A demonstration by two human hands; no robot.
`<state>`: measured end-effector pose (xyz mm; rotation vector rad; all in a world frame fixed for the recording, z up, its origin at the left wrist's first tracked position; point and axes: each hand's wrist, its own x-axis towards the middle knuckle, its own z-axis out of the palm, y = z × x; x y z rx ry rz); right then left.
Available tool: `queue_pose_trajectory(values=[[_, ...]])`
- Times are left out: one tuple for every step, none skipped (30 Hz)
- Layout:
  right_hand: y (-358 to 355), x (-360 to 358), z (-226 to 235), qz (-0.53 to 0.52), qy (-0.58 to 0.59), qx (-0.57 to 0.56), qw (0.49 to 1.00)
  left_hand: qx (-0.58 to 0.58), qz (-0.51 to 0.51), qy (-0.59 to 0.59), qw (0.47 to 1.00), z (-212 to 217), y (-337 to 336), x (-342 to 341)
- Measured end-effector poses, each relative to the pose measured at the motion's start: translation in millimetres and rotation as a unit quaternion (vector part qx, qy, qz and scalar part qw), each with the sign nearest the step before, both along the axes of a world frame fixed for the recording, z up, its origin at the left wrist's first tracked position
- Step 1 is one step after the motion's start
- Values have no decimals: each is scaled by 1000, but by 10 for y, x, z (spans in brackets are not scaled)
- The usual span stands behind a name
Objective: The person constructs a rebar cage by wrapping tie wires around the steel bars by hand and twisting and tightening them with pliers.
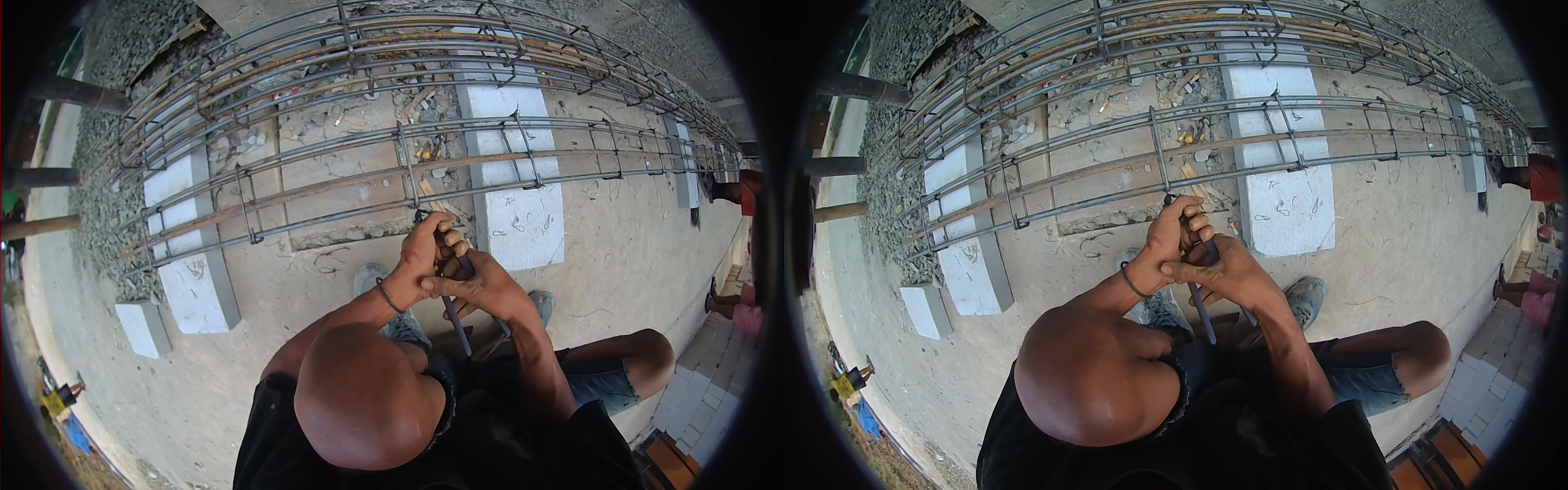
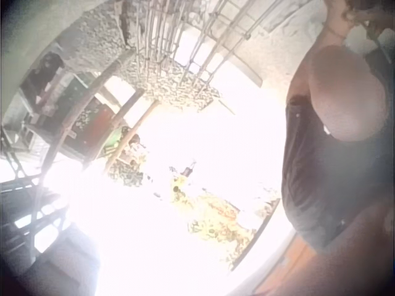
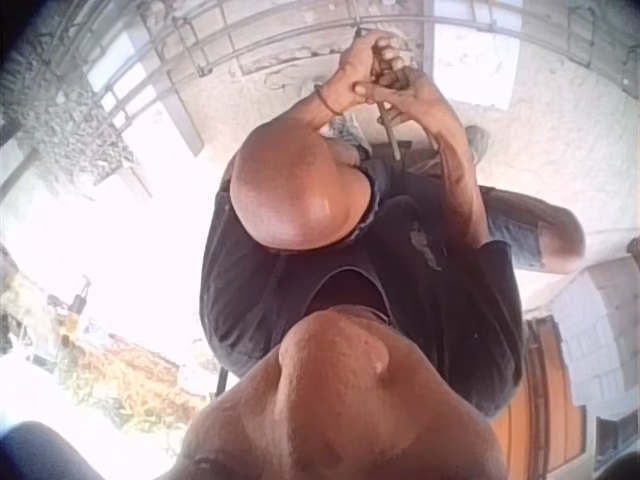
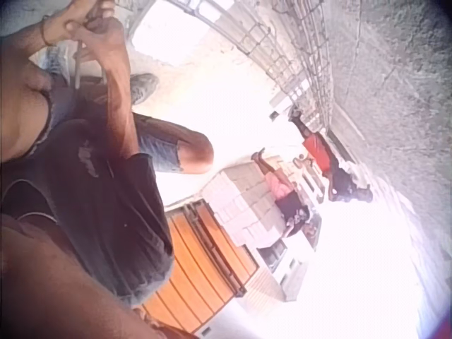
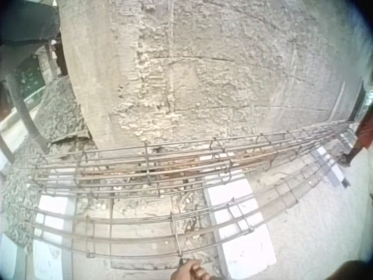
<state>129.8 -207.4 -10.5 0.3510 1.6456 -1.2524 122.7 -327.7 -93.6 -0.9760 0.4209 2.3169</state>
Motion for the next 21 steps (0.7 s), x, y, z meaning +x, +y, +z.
queue_pose_trajectory(values=[[37, 23, 31, 28, 64, 42, 997, -3, 1, -6, 1000, 9, 6, -4], [87, 39, 28, 57, 127, 85, 987, -35, -10, -11, 999, 18, 11, -21], [175, 34, -48, 13, 74, 29, 997, -66, -22, -15, 997, 6, 22, -16], [188, 31, -9, 15, 76, 33, 996, -62, -20, -13, 998, 5, 44, -18], [202, 60, 65, 105, 180, 117, 971, -67, 1, -24, 998, 5, 73, -2], [215, 108, 135, 192, 278, 198, 920, -72, 22, -35, 997, 1, 108, -2], [210, 217, 212, 238, 377, 254, 858, -80, 39, -40, 995, -2, 177, -18], [164, 336, 250, 240, 378, 258, 856, -75, 40, -39, 996, 9, 219, -26], [93, 459, 256, 297, 426, 339, 784, -79, 60, -41, 994, 17, 258, -28], [14, 561, 165, 348, 468, 406, 703, -90, 81, -46, 992, -22, 262, -22], [-21, 669, -80, 353, 466, 490, 646, -94, 88, -52, 990, 1, 307, -16], [-54, 678, -195, 355, 467, 494, 642, -88, 90, -50, 991, -13, 328, -2], [-84, 659, -313, 302, 417, 490, 704, -114, 94, -37, 988, -105, 342, 18], [-93, 654, -396, 246, 361, 483, 759, -138, 96, -26, 985, -176, 360, 43], [-12, 639, -470, 225, 386, 454, 771, -135, 99, -25, 986, -249, 382, 55], [52, 646, -518, 228, 385, 454, 770, -159, 105, -16, 982, -315, 398, 92], [130, 604, -563, 223, 381, 411, 798, -181, 111, -1, 977, -311, 413, 67], [188, 555, -591, 217, 376, 365, 824, -178, 114, 1, 977, -305, 406, 65], [229, 514, -598, 175, 425, 287, 840, -249, 73, 9, 966, -275, 384, 100], [260, 466, -588, 177, 425, 288, 840, -318, 32, 17, 947, -250, 342, 144], [275, 415, -564, 183, 314, 231, 902, -338, 0, 39, 940, -244, 263, 220]])
